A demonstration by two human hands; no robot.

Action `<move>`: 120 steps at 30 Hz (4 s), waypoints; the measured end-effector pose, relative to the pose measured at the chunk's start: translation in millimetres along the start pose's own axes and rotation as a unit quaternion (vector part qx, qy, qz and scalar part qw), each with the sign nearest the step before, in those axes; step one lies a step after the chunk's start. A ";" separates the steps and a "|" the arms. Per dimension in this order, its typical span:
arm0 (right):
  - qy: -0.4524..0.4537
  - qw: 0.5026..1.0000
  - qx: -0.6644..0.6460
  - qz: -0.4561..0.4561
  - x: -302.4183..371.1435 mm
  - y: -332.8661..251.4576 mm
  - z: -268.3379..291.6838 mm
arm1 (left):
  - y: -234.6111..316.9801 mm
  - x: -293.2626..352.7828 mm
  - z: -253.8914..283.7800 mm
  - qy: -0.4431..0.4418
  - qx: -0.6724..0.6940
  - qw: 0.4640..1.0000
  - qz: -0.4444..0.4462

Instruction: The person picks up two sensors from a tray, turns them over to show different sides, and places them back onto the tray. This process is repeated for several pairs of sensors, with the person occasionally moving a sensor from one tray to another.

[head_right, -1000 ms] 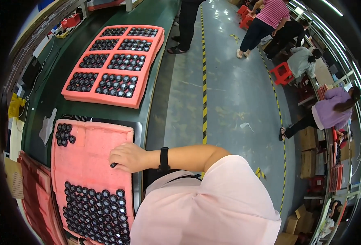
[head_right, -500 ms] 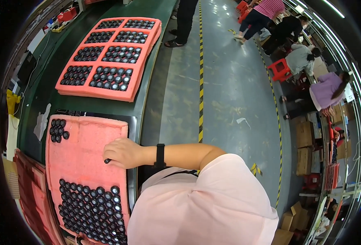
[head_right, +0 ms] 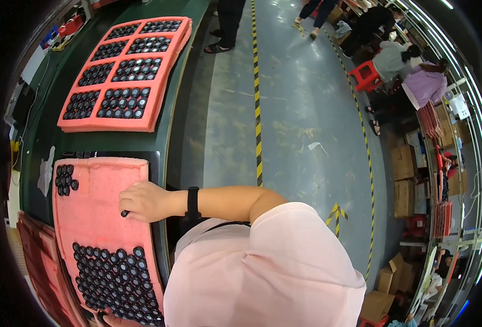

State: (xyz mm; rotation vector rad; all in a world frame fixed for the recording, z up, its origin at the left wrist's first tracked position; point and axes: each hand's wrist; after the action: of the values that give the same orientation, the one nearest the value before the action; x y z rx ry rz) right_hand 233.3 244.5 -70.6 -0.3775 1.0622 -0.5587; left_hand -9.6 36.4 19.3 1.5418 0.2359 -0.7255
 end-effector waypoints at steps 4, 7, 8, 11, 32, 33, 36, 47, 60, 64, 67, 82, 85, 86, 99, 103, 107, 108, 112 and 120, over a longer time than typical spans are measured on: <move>-0.037 0.993 -0.104 -0.050 -12.2 -7.0 -8.1 | 38.7 7.5 -9.2 -0.064 -0.071 0.994 0.051; -0.099 0.957 -0.251 -0.106 -35.7 -33.6 5.5 | -11.1 17.1 5.0 -0.078 -0.051 0.992 0.089; -0.113 0.949 -0.276 -0.101 -44.0 -45.9 5.7 | 0.7 18.1 -5.2 -0.099 0.009 0.989 0.114; -0.185 0.913 -0.351 -0.095 -65.6 -73.7 -2.3 | 5.9 21.7 -1.2 -0.135 0.063 0.982 0.118; -0.300 0.858 -0.411 -0.075 -85.8 -126.4 -91.2 | -11.8 1.7 21.5 -0.090 0.123 0.984 0.090; -0.287 0.863 -0.411 -0.064 -85.5 -125.5 -91.3 | -11.5 2.0 19.9 -0.081 0.135 0.984 0.080; -0.266 0.873 -0.407 -0.045 -80.7 -123.8 -88.7 | -5.0 3.6 23.3 -0.091 0.113 0.984 0.108; -0.242 0.880 -0.409 -0.009 -72.6 -118.3 -83.6 | -7.4 9.1 25.5 -0.126 0.104 0.985 0.046; -0.234 0.862 -0.444 -0.069 -67.7 -118.9 -82.0 | -7.6 8.3 24.2 -0.138 0.103 0.984 0.040; -0.237 0.849 -0.467 -0.068 -69.5 -118.9 -82.5 | -8.2 9.4 27.0 -0.161 0.099 0.981 0.050; -0.228 0.865 -0.441 -0.071 -66.6 -117.6 -83.5 | -4.7 13.5 23.2 -0.145 0.112 0.979 0.093; -0.270 0.828 -0.473 -0.136 -60.9 -114.4 -78.2 | -6.1 13.7 23.1 -0.182 0.100 0.972 0.115; -0.259 0.856 -0.436 -0.101 -63.0 -115.3 -76.8 | -8.1 19.4 18.1 -0.144 0.151 0.967 0.145; -0.257 0.867 -0.419 -0.085 -64.7 -117.1 -76.6 | -8.3 18.4 17.7 -0.144 0.153 0.967 0.144; -0.264 0.864 -0.423 -0.065 -71.8 -121.1 -78.5 | -2.3 11.8 19.9 -0.157 0.102 0.979 0.086; -0.265 0.861 -0.427 -0.077 -71.0 -123.0 -78.1 | 0.5 12.5 19.6 -0.156 0.102 0.977 0.104; -0.264 0.864 -0.423 -0.073 -71.0 -122.9 -78.0 | -0.4 12.7 18.9 -0.152 0.096 0.979 0.098; -0.264 0.864 -0.423 -0.073 -70.9 -122.8 -77.7 | -0.8 12.9 18.7 -0.152 0.092 0.980 0.090; -0.261 0.866 -0.422 -0.061 -71.5 -122.4 -76.9 | 0.1 13.2 18.8 -0.154 0.086 0.981 0.078; -0.261 0.864 -0.425 -0.062 -71.4 -121.7 -76.8 | -2.7 14.4 17.8 -0.150 0.078 0.983 0.066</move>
State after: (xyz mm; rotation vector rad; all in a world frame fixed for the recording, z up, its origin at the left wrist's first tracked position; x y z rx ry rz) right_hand 108.1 187.7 12.5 -1.3074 0.6987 -0.0404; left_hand -5.2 15.8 9.9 1.5560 -0.1515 -0.8745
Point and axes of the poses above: each hand's wrist, its own x-axis away from the middle knuckle, its own z-axis out of the back of the hand, y = z × x, and after that the axes turned 12 degrees about y, right-handed
